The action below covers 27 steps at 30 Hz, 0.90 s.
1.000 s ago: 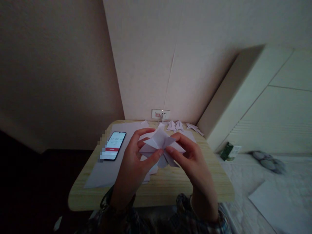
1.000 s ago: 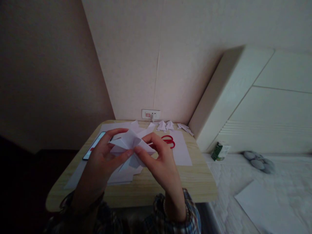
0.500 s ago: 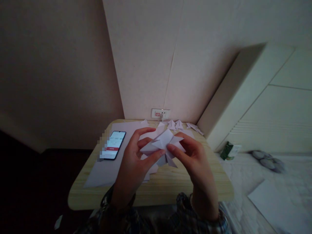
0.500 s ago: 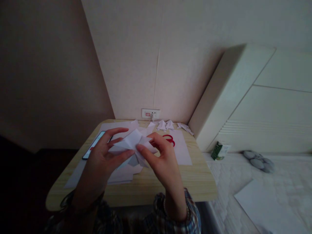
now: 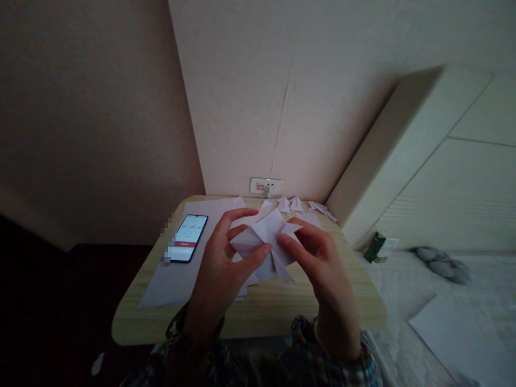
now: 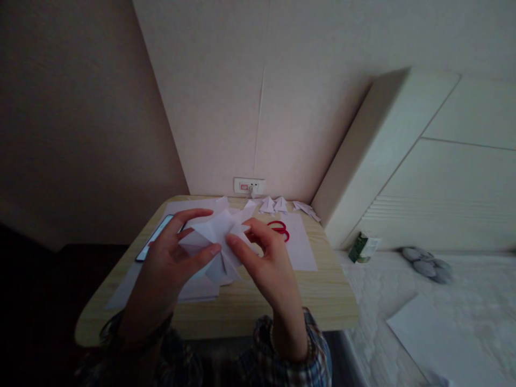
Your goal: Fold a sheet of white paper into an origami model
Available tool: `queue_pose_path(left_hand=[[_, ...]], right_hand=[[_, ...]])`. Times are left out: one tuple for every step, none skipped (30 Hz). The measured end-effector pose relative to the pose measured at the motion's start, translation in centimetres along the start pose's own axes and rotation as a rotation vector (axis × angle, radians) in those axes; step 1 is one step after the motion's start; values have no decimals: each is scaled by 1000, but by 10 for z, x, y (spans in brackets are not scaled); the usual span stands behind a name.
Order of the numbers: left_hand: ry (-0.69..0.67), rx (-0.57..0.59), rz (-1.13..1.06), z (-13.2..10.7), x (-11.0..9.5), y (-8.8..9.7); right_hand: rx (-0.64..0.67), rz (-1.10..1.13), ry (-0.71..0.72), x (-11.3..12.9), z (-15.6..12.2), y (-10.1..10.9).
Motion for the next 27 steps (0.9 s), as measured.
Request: queue_pose_path(left_hand=[[-8,-7,6,0,0,1],[-14,-10,8,0,0,1],[-15,-11,7,0,0,1],[-12,-14,3,0,0,1],[-7,-15,-4,0,0,1],[-1,-13,-11,0,0,0],[0,-10,-19,0,-1,0],[-1,-7,-27,0,-1,0],[-4,-6,-33,0,-1,-1],[-6,-3,-37,0,-1,-1],[-10,-5,-37,0,-1,-2],[-13,-8,-33,0,-1,-2],[-16,-10,-26,0,-1,-2],[-19,-11,-19,0,-1,-2],[-23,-10,-12,0,-1,-2],[-24,-7,-7,0,-1,-2],[-25,-6,-7,0,-1,-1],[-25,-3,-7,0,0,-1],[-28,-3,-8,0,0,-1],[-32,-2,-5,0,0,0],[-37,-3,-1,1,0,0],[-43,-10,7,1,1,0],[-52,-14,19,1,1,0],[-60,-16,31,1,1,0],[-68,-17,40,1,1,0],[-74,-12,46,1,2,0],[-77,-8,47,1,2,0]], right_hand=[[16,-14,-2,0,0,0],[28,-30,1,-1,0,0],[34,-45,6,-1,1,0],[35,-59,12,-1,1,0],[32,-67,18,-1,1,0],[25,-68,24,-1,1,0],[16,-64,31,-1,2,0],[7,-58,36,-1,2,0],[-1,-51,38,0,2,-1],[-7,-44,40,0,1,-1],[-11,-37,41,0,1,-1],[-15,-29,42,1,1,-1],[-19,-20,42,1,0,-1],[-22,-11,43,1,0,-1],[-22,-3,46,1,-1,-1],[-20,5,50,2,-1,-1],[-18,8,55,2,-1,-1],[-15,7,61,2,-1,-1],[-9,0,64,2,-1,-1],[-3,-13,63,2,-1,-1],[2,-34,59,2,-1,-1],[7,-55,52,2,-1,-1],[12,-71,45,2,0,-1],[15,-77,39,2,0,-1],[16,-74,35,2,0,-1],[17,-63,32,2,0,-1],[18,-47,28,2,0,-1]])
Point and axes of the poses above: each hand's wrist, its own z-axis towards the middle knuckle, its own y-axis out of the back of the hand, x = y × z, the point moved 1 cm from there along z, towards the middle knuckle, and after that the axes turned 7 degrees about x, right-handed, at the moved point
